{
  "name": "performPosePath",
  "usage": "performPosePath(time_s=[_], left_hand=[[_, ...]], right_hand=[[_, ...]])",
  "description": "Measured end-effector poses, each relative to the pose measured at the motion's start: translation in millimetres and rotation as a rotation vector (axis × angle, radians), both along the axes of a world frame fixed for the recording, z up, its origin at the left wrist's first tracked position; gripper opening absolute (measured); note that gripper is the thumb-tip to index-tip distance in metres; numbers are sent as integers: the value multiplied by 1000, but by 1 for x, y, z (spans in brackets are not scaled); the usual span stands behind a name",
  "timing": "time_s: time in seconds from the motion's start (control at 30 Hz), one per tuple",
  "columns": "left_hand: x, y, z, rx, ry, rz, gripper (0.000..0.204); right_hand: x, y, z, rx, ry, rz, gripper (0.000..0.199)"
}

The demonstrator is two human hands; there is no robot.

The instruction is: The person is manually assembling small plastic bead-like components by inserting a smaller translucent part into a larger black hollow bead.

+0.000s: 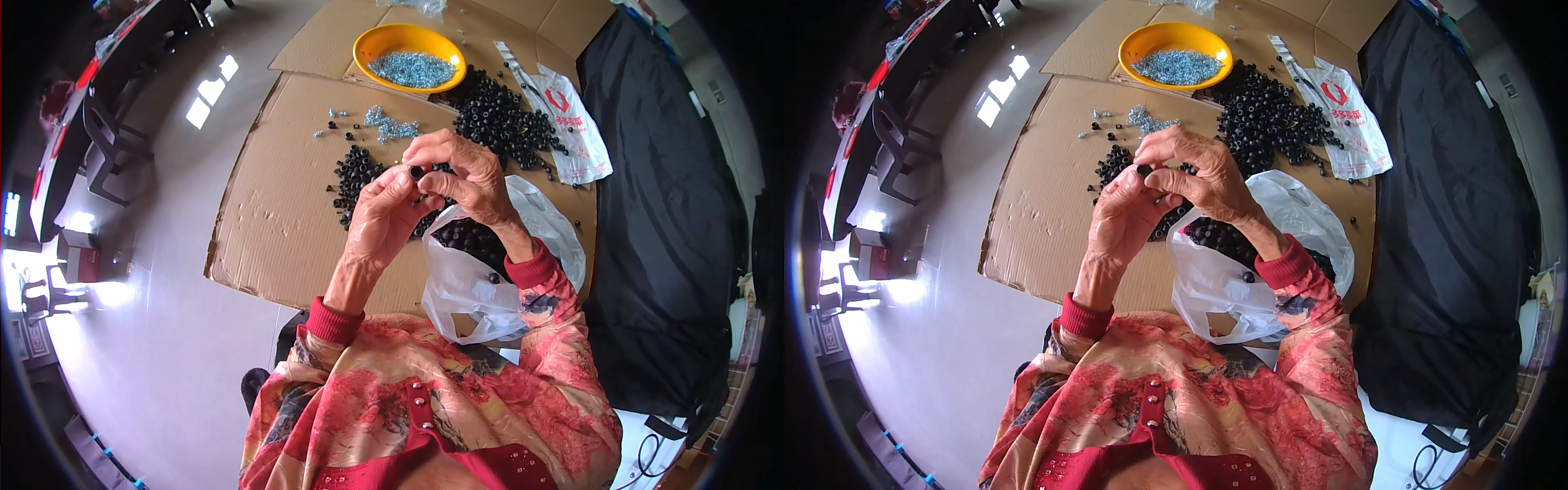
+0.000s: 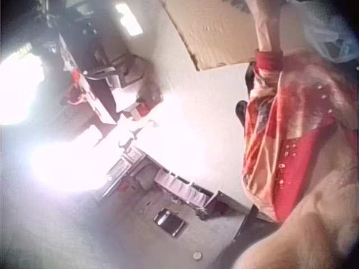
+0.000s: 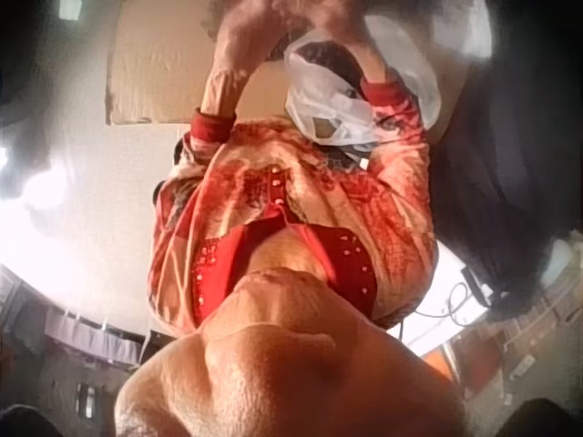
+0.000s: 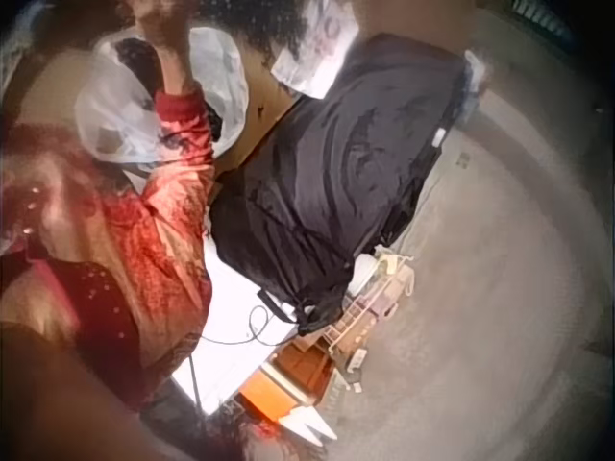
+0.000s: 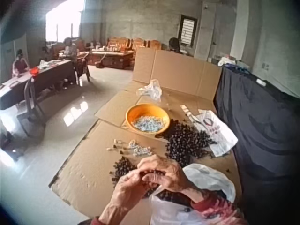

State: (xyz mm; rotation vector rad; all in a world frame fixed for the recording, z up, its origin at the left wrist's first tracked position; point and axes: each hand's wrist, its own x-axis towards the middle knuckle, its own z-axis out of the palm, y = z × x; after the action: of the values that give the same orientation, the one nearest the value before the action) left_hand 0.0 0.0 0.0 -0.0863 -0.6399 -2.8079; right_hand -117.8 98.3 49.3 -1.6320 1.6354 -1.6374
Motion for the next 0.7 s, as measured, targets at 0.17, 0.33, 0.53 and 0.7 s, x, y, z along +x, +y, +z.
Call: performPosePath(time_s=[0.17,0.33,0.53,0.7], left_hand=[[-2,0,-13,153,22,-21,20],[-2,-4,-36,37,-110,62,18],[-3,-14,-52,-1,-164,134,16],[-6,-18,-48,-7,-229,164,18]], right_hand=[[1,-2,-2,12,367,-68,21],[-45,8,10,175,361,-235,21],[-113,-15,-47,493,370,-250,13],[-130,-35,-112,461,487,-161,17]])
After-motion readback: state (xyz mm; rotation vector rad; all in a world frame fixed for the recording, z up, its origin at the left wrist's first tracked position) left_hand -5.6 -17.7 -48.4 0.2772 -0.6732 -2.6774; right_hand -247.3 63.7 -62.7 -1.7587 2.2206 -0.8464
